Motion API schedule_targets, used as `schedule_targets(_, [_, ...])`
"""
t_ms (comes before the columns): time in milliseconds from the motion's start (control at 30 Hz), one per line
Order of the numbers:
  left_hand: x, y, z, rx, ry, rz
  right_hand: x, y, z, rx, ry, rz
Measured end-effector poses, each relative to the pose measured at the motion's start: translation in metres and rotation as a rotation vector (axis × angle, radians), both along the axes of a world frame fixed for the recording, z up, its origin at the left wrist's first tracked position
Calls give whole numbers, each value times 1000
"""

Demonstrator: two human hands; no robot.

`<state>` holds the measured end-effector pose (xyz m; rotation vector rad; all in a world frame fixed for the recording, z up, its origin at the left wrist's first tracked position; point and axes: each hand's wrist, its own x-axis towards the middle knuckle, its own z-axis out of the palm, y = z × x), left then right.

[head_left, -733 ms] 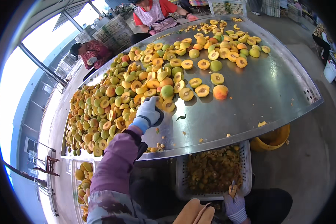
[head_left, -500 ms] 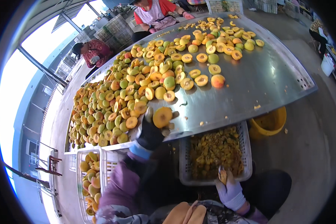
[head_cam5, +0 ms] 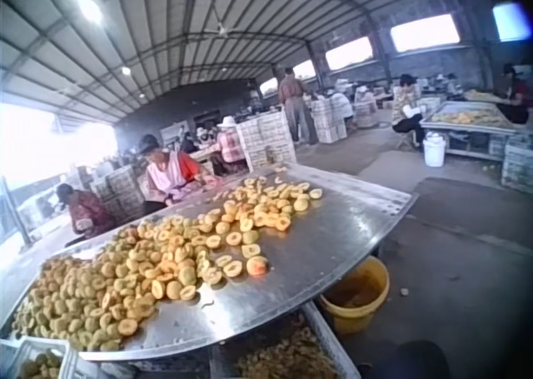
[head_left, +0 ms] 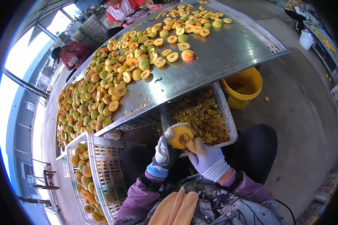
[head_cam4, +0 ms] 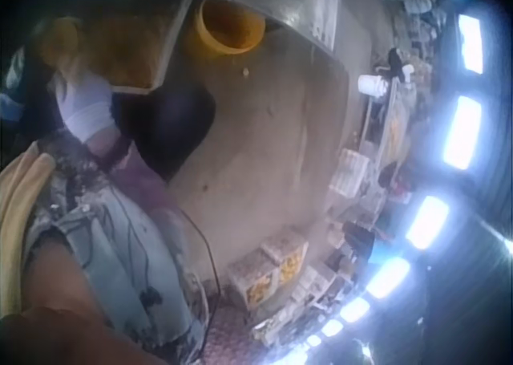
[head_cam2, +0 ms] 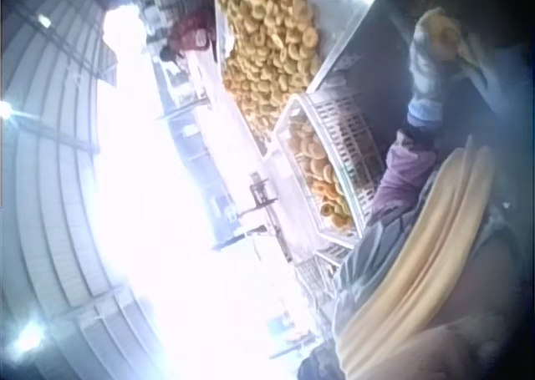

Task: The person picks up peaches from a pile on a metal table, cuts each peach in half with a knife, removes the pit by hand, and places the peach halves and pits into separate bins or crates.

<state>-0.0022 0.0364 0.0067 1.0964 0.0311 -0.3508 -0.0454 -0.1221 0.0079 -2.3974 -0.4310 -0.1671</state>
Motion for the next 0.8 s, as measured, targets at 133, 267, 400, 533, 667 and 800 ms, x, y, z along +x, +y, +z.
schedule_targets(133, [-11,-16,17,111,-31,30,-6,-3,-3,-6,-65,3])
schedule_targets(267, [-11,-17,11,4,-85,56,-11,0,-2,11,67,27])
schedule_targets(400, [-9,-23,22,234,-224,83,-14,5,1,144,170,3])
schedule_targets(533, [-12,-33,17,192,-290,207,-16,10,-4,246,124,-46])
schedule_targets(667, [-13,-33,14,155,-189,252,-13,5,-10,216,179,31])
schedule_targets(800, [-17,-29,25,297,-104,212,-11,7,-27,262,276,219])
